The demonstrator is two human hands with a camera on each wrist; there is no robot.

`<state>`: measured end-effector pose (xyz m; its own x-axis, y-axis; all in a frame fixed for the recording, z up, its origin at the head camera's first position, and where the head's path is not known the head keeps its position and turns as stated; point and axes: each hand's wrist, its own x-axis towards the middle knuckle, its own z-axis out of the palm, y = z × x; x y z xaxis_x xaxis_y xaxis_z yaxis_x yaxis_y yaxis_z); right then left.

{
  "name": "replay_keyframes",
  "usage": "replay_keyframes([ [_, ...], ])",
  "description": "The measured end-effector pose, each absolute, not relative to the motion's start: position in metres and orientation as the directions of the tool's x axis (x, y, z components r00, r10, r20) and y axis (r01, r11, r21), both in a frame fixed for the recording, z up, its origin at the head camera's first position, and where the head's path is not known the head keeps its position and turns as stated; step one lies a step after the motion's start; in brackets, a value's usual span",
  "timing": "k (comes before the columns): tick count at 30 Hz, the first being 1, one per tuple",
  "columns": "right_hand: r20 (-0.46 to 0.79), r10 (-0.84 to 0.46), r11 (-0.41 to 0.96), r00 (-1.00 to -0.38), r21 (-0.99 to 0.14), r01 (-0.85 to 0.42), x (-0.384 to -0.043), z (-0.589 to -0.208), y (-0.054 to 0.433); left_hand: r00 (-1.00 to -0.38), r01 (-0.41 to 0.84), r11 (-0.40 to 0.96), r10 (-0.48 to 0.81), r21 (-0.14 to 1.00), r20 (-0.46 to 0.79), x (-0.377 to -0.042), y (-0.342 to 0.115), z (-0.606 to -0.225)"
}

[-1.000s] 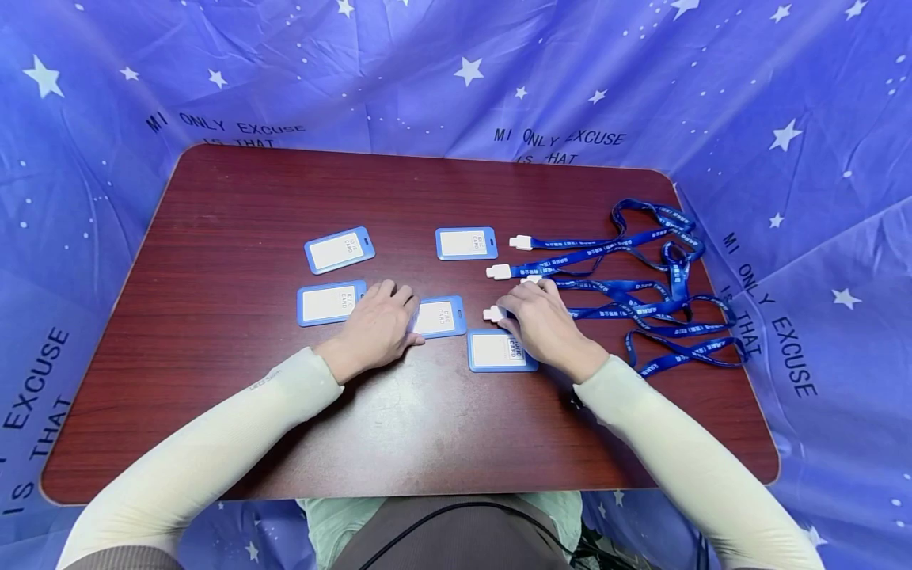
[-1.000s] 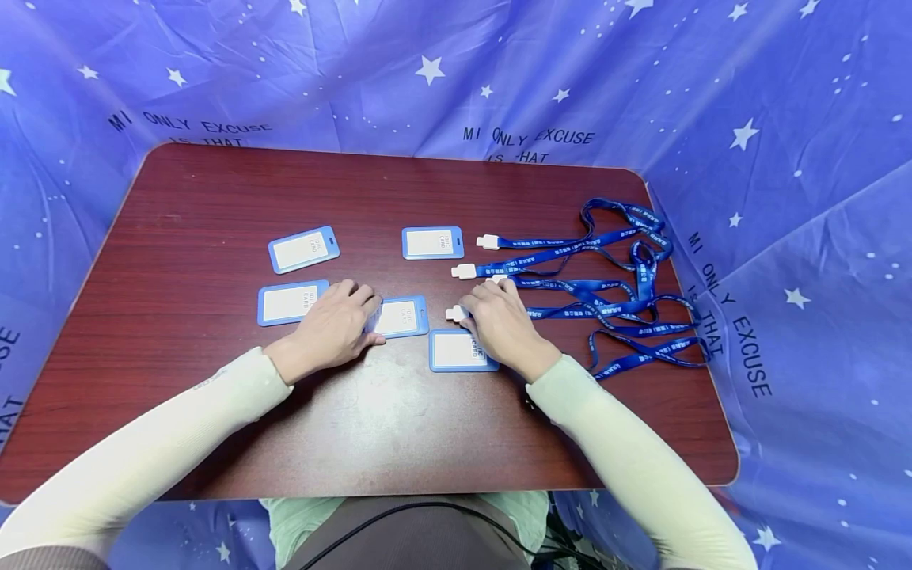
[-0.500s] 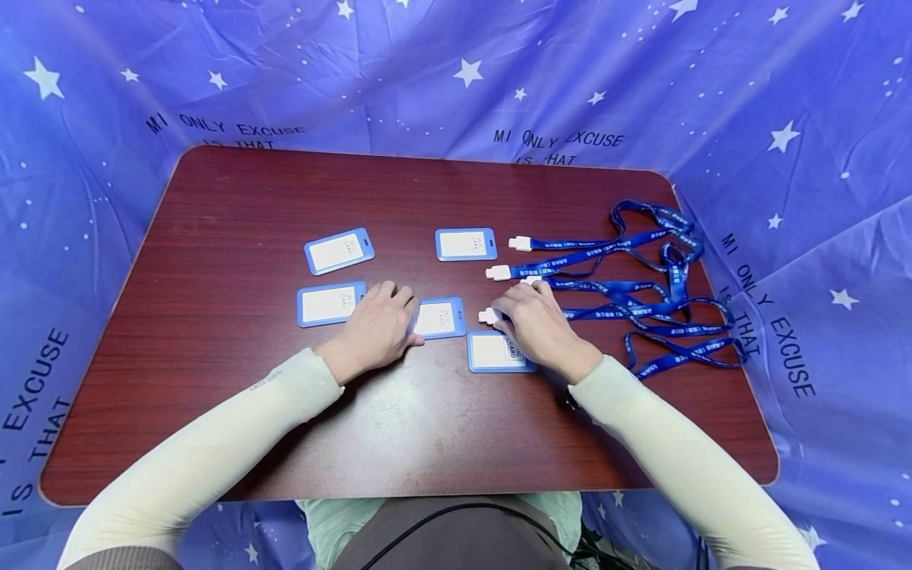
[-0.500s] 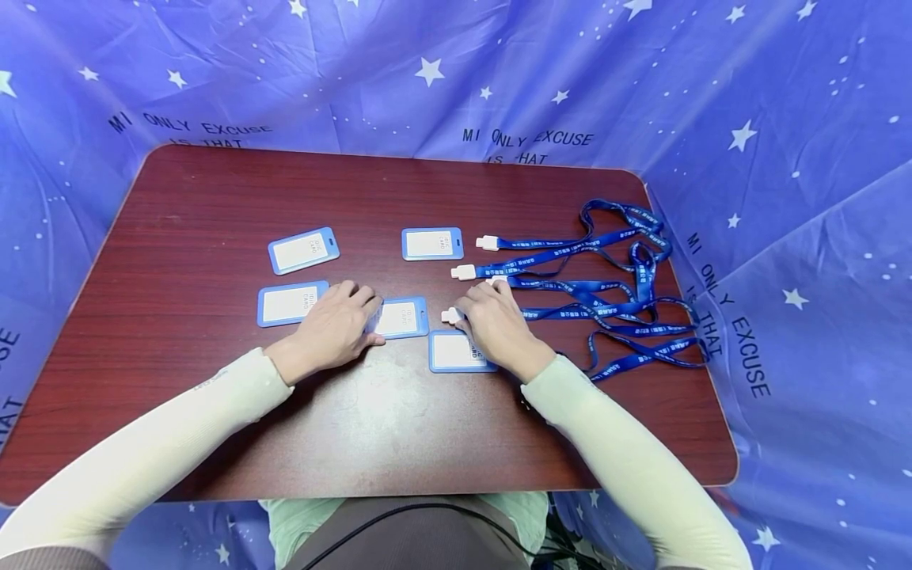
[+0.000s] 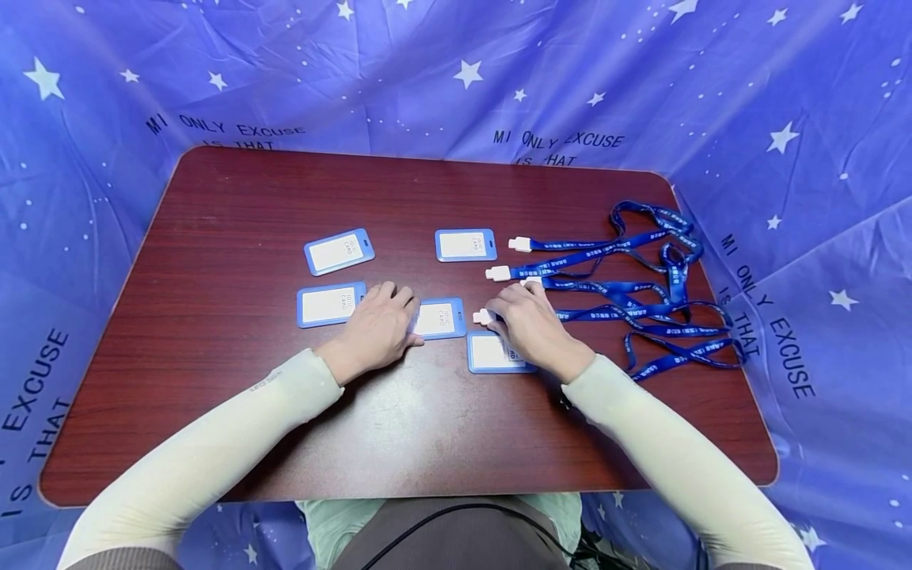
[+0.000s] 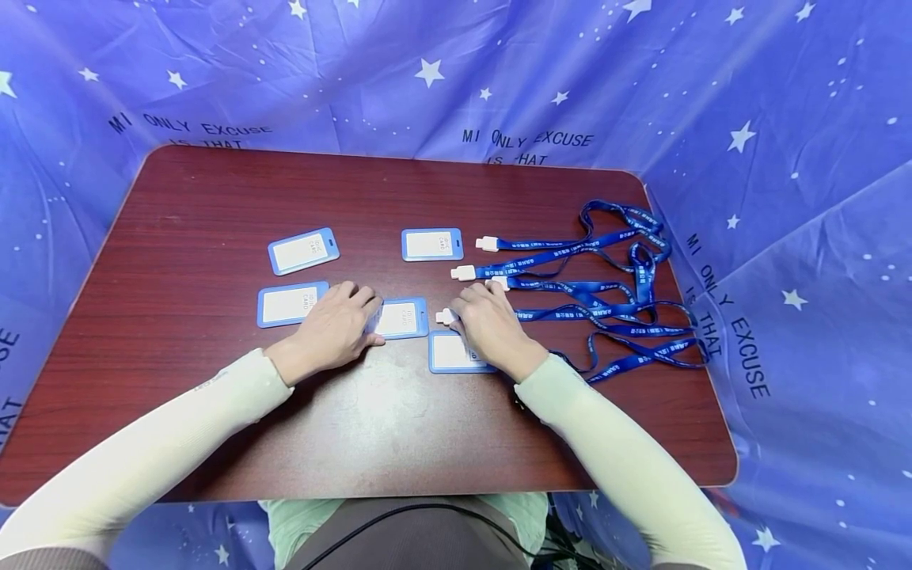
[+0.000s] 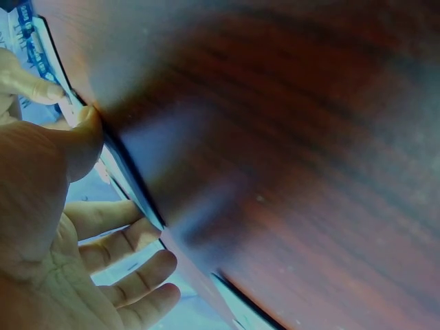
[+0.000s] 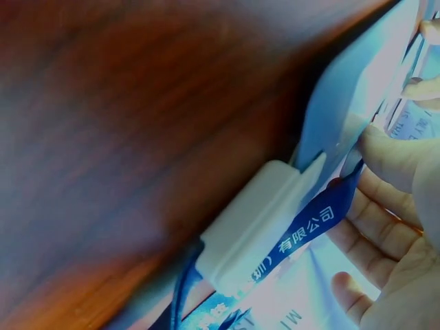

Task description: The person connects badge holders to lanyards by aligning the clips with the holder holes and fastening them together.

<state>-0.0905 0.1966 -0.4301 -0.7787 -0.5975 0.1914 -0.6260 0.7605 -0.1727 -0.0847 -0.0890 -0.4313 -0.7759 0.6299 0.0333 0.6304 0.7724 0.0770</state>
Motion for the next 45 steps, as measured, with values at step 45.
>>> replay_keyframes([
  [45,0.181,-0.625,0.748,-0.759,-0.137,-0.649,-0.093,-0.430,0.181,-0.775,0.631,0.771,0.629,0.086,0.051,-0.084,-0.090,-0.433],
])
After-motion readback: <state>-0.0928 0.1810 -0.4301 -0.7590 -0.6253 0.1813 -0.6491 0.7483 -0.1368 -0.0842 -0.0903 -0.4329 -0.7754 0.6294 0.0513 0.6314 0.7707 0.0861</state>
